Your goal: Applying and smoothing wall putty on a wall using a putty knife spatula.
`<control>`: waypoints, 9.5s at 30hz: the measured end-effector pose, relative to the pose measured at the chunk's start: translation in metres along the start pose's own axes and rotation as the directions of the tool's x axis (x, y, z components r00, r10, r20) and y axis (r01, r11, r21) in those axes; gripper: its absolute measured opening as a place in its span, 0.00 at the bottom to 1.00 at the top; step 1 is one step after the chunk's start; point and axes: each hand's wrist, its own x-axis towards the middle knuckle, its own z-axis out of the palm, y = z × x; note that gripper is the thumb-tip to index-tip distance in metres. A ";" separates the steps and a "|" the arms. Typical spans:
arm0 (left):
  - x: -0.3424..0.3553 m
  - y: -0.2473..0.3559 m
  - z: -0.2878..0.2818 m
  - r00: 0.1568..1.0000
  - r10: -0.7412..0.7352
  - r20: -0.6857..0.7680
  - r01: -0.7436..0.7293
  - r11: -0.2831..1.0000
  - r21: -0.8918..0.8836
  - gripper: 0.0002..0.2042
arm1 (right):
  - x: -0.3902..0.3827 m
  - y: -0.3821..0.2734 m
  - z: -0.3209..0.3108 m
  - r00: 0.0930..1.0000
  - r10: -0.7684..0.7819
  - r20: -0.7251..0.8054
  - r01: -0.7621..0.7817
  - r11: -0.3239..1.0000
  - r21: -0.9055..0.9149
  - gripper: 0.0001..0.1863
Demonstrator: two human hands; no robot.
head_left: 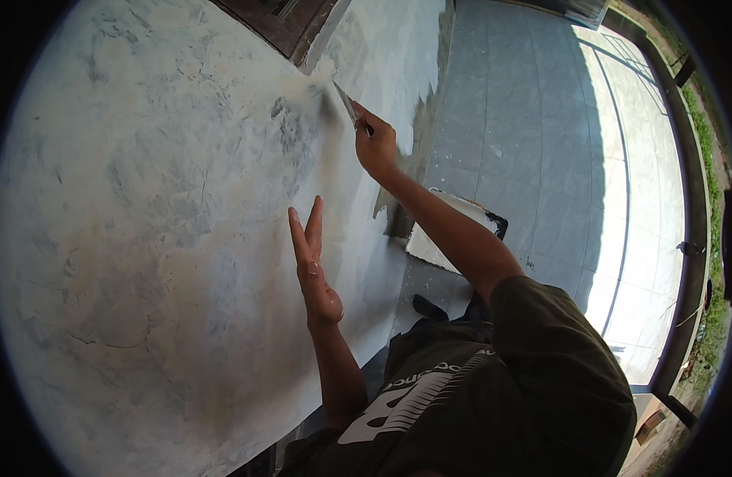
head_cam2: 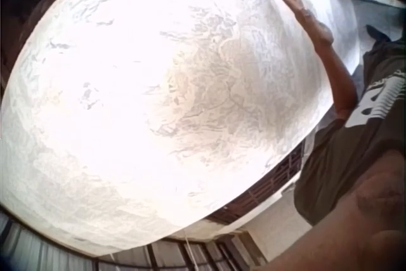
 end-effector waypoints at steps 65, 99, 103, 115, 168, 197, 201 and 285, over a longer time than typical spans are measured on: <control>0.013 -0.008 -0.039 0.992 0.117 0.039 -0.116 0.993 -0.028 0.36 | -0.058 -0.029 0.024 0.986 0.161 -0.040 -0.145 0.953 0.266 0.23; -0.008 0.003 -0.036 0.992 0.061 -0.108 -0.061 0.998 0.001 0.35 | -0.122 -0.025 0.044 0.928 -0.339 0.154 0.340 0.940 0.022 0.26; -0.005 0.013 -0.048 0.992 0.100 -0.078 -0.100 0.995 0.004 0.35 | -0.169 -0.047 0.030 0.960 -0.009 0.279 -0.092 0.933 0.348 0.25; -0.011 0.014 -0.053 0.987 0.154 -0.052 -0.158 0.983 -0.093 0.38 | -0.170 -0.060 0.038 0.842 -0.444 0.308 0.409 0.896 0.171 0.28; -0.009 -0.018 -0.050 1.000 0.001 -0.023 -0.001 1.000 -0.010 0.36 | -0.095 -0.029 0.072 0.962 -0.266 0.066 0.259 0.960 0.104 0.36; -0.037 0.005 0.040 0.995 -0.063 -0.072 0.053 0.990 -0.129 0.36 | -0.164 -0.020 -0.168 0.935 0.246 0.254 -0.284 0.950 0.127 0.16; -0.063 0.002 0.059 0.989 -0.114 -0.093 0.100 0.985 -0.143 0.36 | -0.169 -0.016 -0.197 0.940 0.245 0.236 -0.276 0.956 0.105 0.15; -0.292 -0.307 0.393 0.237 -0.880 -0.411 0.531 0.472 -0.704 0.33 | -0.204 0.382 -0.325 0.379 0.641 0.667 -0.233 0.764 -0.602 0.12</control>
